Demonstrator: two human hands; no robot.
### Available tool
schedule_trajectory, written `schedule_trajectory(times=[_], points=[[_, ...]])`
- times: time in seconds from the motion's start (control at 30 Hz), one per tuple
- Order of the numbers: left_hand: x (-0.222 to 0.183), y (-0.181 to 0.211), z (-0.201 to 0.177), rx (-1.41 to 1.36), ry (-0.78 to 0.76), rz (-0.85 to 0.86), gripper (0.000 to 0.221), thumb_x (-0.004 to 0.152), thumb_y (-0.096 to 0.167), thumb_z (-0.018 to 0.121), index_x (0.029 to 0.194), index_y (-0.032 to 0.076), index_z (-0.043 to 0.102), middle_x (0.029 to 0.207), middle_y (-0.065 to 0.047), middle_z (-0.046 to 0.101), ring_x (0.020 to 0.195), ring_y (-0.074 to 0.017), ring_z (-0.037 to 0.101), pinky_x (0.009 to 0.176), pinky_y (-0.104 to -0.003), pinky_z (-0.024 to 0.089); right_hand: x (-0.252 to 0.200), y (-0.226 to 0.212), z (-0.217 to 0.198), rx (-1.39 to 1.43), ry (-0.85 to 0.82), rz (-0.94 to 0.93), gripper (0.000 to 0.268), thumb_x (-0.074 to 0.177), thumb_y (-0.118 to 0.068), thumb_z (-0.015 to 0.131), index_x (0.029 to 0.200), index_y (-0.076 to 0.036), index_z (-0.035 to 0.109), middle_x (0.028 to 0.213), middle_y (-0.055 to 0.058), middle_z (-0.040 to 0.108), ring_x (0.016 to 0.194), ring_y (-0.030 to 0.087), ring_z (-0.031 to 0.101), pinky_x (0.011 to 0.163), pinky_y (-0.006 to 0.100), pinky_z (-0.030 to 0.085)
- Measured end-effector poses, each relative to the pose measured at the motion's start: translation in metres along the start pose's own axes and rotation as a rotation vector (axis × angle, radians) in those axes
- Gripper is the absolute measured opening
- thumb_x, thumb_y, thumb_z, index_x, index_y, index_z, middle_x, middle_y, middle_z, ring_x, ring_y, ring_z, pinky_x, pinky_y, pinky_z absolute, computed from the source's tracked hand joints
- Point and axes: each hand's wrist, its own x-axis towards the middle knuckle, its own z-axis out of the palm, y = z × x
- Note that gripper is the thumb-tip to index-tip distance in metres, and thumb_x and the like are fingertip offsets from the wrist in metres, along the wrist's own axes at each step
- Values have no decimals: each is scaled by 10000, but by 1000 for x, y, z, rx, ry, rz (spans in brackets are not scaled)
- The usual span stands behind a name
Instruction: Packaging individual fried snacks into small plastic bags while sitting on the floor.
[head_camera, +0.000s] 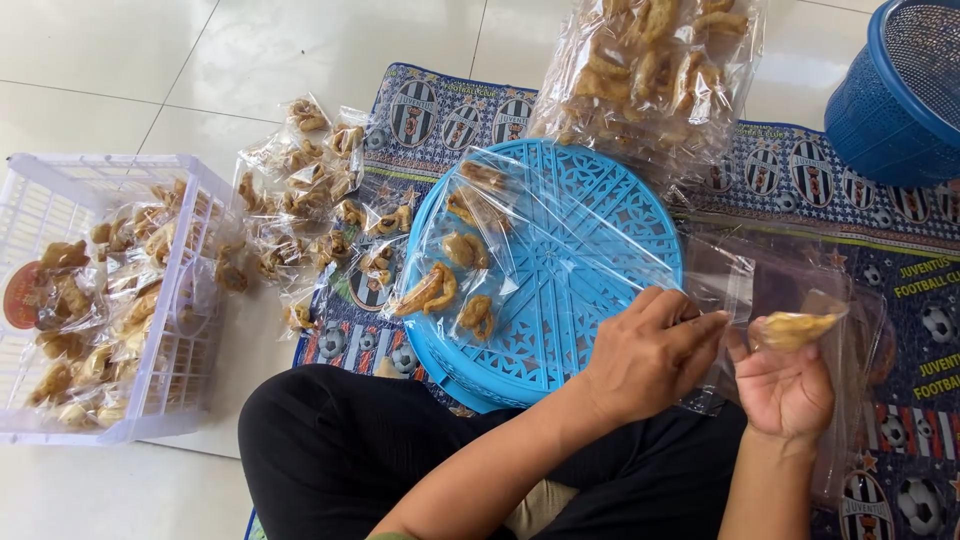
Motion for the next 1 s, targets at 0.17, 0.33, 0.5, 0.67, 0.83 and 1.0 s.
schedule_trajectory(times=[0.17,0.33,0.5,0.67,0.83,1.0], points=[[3,-1,-8,-28,8,38,172,1051,145,679,1190,55,728,973,-64,582,842,-278,580,569,-361,441,-15,2,-15,-323,114,-4,309,988,-76,645,1291,-59,702,1282,144,718,1189,312,690,1003,433,585],[-3,6,-6,-16,-82,91,213,1077,186,585,1102,41,738,999,-113,597,891,-315,604,642,-405,504,3,17,22,-658,176,117,216,945,-26,654,1152,36,658,1212,174,698,1090,266,685,895,309,572],[-11,13,-7,-35,-123,146,173,1056,129,633,1059,-1,747,960,-133,568,825,-316,558,652,-430,479,45,59,102,-805,126,255,259,916,-33,649,1144,91,646,1202,211,689,1068,300,689,886,339,584],[-20,22,-9,-68,-145,199,144,1082,91,616,1011,-3,697,924,-115,537,878,-334,561,692,-447,476,64,100,160,-910,68,482,292,914,-186,698,1149,-20,644,1105,161,729,960,293,751,798,406,647],[-32,27,-4,-146,-128,191,166,1110,66,611,1006,-24,705,982,-139,583,853,-339,550,658,-449,441,94,137,120,-737,-46,521,201,941,-98,687,1120,-22,639,1111,232,758,901,316,774,678,334,615],[-38,26,-4,-144,-139,186,159,1117,79,624,1007,11,716,976,-111,561,873,-325,543,694,-436,430,101,150,136,-900,-10,554,231,891,-55,746,1118,-26,707,1052,153,789,834,276,769,656,305,560]])
